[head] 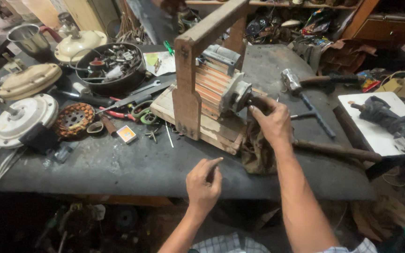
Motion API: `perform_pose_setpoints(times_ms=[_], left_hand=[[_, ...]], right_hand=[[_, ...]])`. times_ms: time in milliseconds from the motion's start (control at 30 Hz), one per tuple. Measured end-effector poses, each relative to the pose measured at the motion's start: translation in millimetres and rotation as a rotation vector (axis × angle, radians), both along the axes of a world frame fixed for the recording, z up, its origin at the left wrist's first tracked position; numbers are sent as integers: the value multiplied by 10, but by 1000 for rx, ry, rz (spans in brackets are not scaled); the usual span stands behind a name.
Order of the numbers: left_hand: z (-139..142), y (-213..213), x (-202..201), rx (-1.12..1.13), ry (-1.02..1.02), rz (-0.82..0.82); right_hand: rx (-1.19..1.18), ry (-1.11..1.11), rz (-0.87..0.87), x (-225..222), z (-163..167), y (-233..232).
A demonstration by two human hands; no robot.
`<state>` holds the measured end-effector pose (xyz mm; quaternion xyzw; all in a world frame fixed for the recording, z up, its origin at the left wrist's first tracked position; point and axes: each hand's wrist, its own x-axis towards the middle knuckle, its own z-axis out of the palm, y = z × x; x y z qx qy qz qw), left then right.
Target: The person works on an electrical motor stator clamped in a wooden jig, using a screwdriver to adjust internal components. They repeatedly rotate the jig and probe the rotor area while a coworker briefly assists by holding a metal cup over the assembly.
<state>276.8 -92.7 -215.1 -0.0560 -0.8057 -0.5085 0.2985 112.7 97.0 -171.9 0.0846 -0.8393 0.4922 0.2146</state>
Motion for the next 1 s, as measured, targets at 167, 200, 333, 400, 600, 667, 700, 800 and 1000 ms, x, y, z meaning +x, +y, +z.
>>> perform_pose_setpoints(times_ms=[167, 200, 333, 400, 600, 667, 700, 800, 1000], left_hand=[[-12, 29, -21, -66, 105, 10], [-13, 30, -18, -80, 130, 10], [-8, 37, -22, -48, 23, 7], [-11, 31, -6, -55, 22, 5], [-20, 8, 20, -25, 88, -18], [-17, 7, 13, -41, 95, -17], [-15, 9, 10, -48, 97, -19], [-18, 8, 15, 3, -15, -36], [-40, -7, 22, -54, 88, -29]], right_hand=[[-219, -108, 69, -60, -103, 9], [-233, -137, 88, -72, -106, 25], [-151, -182, 50, -76, -67, 35], [-110, -78, -6, -40, -60, -45], [34, 237, -169, 61, -39, -244], [24, 265, -156, 86, -48, -253], [33, 195, -181, 89, -54, -240], [56, 51, -198, 43, -96, -183], [-283, -173, 74, -238, -206, 62]])
